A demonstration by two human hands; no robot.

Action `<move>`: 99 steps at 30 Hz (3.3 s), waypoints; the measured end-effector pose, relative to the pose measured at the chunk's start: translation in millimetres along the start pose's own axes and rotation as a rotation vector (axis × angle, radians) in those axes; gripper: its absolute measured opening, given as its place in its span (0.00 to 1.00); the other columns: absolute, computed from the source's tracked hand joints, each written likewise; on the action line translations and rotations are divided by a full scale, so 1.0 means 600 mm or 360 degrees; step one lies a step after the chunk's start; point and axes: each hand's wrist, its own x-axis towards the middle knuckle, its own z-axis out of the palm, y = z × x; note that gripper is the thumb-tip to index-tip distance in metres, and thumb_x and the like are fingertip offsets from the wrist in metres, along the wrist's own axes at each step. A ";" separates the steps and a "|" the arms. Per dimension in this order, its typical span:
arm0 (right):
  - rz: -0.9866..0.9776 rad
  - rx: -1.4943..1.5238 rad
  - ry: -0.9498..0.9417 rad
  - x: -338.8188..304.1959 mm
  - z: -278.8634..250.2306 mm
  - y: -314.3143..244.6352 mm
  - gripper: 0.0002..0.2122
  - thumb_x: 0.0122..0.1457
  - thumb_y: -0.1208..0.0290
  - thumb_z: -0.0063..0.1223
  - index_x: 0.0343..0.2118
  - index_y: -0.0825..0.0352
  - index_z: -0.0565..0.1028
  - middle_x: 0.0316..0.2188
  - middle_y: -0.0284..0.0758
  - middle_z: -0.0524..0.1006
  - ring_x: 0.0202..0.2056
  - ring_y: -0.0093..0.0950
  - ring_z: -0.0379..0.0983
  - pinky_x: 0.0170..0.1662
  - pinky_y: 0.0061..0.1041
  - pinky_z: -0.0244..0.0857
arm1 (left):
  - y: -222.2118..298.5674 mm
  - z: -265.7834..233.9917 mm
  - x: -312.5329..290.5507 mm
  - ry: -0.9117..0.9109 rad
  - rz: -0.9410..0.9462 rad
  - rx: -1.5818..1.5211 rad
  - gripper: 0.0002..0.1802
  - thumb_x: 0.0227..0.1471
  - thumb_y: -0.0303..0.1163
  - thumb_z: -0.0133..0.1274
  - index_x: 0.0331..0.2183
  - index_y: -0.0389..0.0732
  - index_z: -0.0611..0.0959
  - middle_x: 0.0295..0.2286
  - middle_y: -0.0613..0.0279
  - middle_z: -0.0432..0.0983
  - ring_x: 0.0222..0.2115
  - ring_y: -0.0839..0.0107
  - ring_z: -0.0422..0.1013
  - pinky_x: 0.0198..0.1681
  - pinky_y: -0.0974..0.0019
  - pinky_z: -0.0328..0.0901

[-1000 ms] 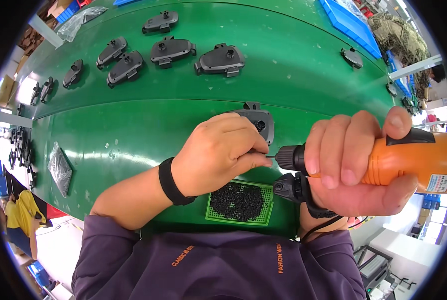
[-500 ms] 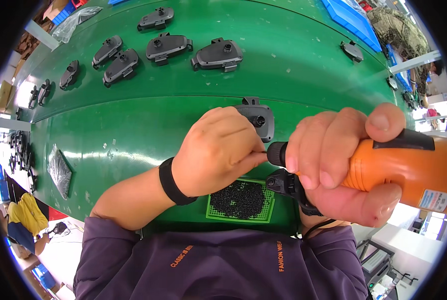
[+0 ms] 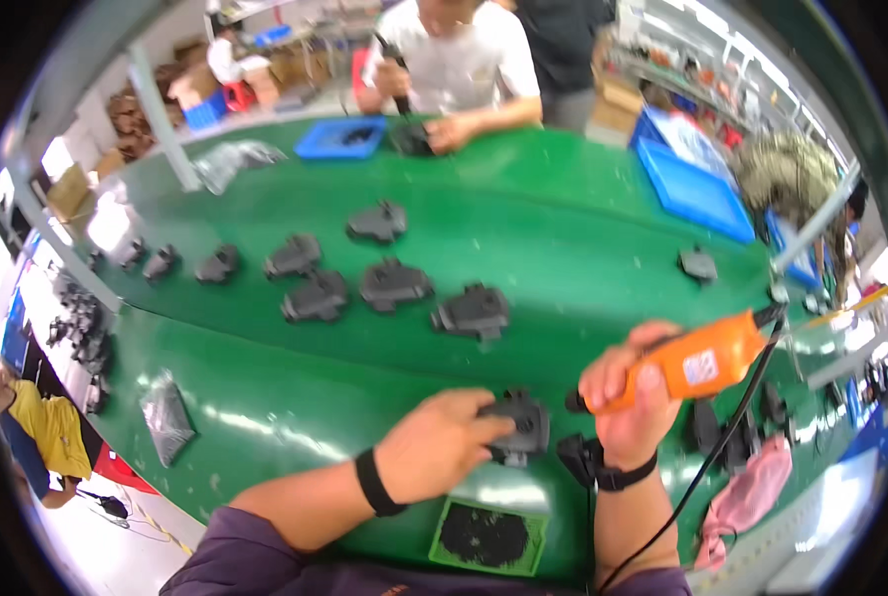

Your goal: Assemble plastic components using an electric screwdriver at an assembly line station.

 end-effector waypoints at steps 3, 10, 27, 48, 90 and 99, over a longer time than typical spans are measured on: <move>0.0035 -0.0009 0.0080 -0.012 0.009 -0.017 0.21 0.59 0.56 0.59 0.45 0.64 0.64 0.16 0.27 0.66 0.15 0.22 0.64 0.20 0.25 0.64 | 0.024 0.002 -0.009 -0.0012 -0.0040 -0.0014 0.23 0.43 0.28 0.64 0.45 0.44 0.82 0.47 0.44 0.72 0.47 0.47 0.71 0.52 0.53 0.67; 0.0118 0.0089 -0.0026 0.032 0.013 -0.006 0.18 0.61 0.57 0.55 0.46 0.66 0.67 0.17 0.29 0.66 0.16 0.22 0.64 0.23 0.26 0.64 | 0.013 -0.021 0.010 0.0050 -0.0107 0.0044 0.24 0.42 0.26 0.65 0.45 0.45 0.83 0.49 0.46 0.72 0.47 0.48 0.72 0.50 0.55 0.69; 0.0242 -0.0131 -0.0030 0.009 0.012 0.028 0.17 0.60 0.58 0.54 0.42 0.66 0.67 0.16 0.29 0.66 0.15 0.23 0.63 0.23 0.29 0.65 | 0.017 -0.003 0.002 0.0006 -0.0244 -0.0028 0.25 0.40 0.24 0.66 0.45 0.45 0.83 0.49 0.47 0.72 0.42 0.51 0.74 0.43 0.58 0.73; 0.0250 0.0131 -0.0026 -0.027 0.010 0.045 0.17 0.56 0.64 0.63 0.39 0.64 0.66 0.17 0.30 0.67 0.16 0.24 0.65 0.23 0.28 0.66 | 0.009 0.007 -0.017 0.0020 -0.0177 -0.0019 0.24 0.41 0.29 0.65 0.45 0.47 0.84 0.48 0.46 0.73 0.44 0.50 0.74 0.49 0.57 0.70; 0.0135 0.0242 -0.0524 -0.116 0.086 -0.119 0.19 0.59 0.62 0.59 0.42 0.66 0.62 0.14 0.31 0.68 0.12 0.25 0.64 0.18 0.25 0.66 | 0.076 0.035 -0.075 0.0024 0.0209 -0.0554 0.10 0.55 0.34 0.57 0.35 0.38 0.79 0.33 0.58 0.74 0.36 0.58 0.72 0.42 0.58 0.68; 0.0110 0.0227 -0.0455 -0.116 0.090 -0.117 0.19 0.59 0.61 0.58 0.41 0.65 0.61 0.13 0.31 0.67 0.12 0.25 0.64 0.18 0.25 0.67 | 0.073 0.040 -0.070 0.0180 0.0309 -0.0618 0.09 0.54 0.32 0.58 0.35 0.37 0.79 0.32 0.59 0.75 0.35 0.58 0.72 0.41 0.58 0.68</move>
